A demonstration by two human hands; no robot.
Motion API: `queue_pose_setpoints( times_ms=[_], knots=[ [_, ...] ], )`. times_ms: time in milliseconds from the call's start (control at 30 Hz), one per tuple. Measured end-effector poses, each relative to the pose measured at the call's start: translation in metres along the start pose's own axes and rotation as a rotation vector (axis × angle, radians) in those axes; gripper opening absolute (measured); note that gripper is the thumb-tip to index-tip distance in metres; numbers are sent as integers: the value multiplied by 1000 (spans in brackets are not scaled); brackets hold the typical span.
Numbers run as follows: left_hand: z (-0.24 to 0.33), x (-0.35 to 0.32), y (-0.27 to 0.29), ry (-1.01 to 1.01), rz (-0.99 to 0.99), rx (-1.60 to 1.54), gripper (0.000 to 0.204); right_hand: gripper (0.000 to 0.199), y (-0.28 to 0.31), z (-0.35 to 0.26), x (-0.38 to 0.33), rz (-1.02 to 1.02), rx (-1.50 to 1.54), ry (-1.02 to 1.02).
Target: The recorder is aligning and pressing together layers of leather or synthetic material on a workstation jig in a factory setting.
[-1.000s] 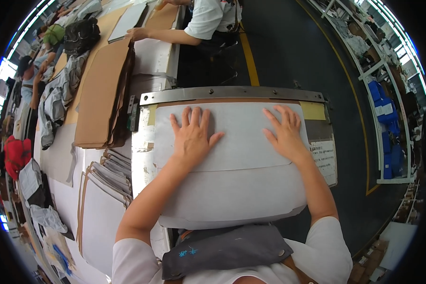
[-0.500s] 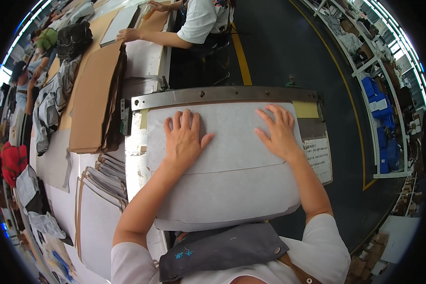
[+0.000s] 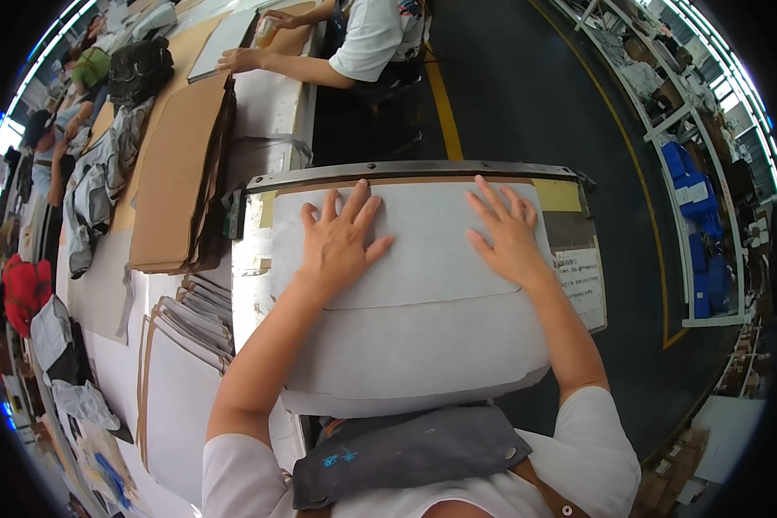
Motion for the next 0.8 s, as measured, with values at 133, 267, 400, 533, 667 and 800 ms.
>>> queue_pose_setpoints(
  times_ms=[133, 267, 400, 533, 667, 800],
  knots=[
    [-1, 3, 2, 9, -40, -6, 58, 55, 0, -1, 5, -74, 14, -9],
    [10, 13, -3, -135, -39, -21, 59, 55, 6, -14, 24, -150, -93, 51],
    [3, 8, 2, -63, -5, -67, 60, 55, -10, -16, 28, -57, -9, 169],
    [-50, -22, 11, 106, 32, 18, 68, 59, 1, 13, 8, -75, -92, 45],
    [-87, -48, 14, 278, 18, 59, 71, 63, 6, 38, -10, -88, -166, -95],
    [-95, -53, 17, 370, 49, -44, 81, 72, 14, 70, -20, -122, 44, -456]
  ],
)
Point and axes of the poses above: each hand's wrist, its own x-axis towards the middle knuckle, its own y-axis out of the back of the hand, z = x × y, the point moved 9 cm from there along x, towards the middle knuckle, and after that the axes turned 12 degrees about -z, right-handed, at the moved point
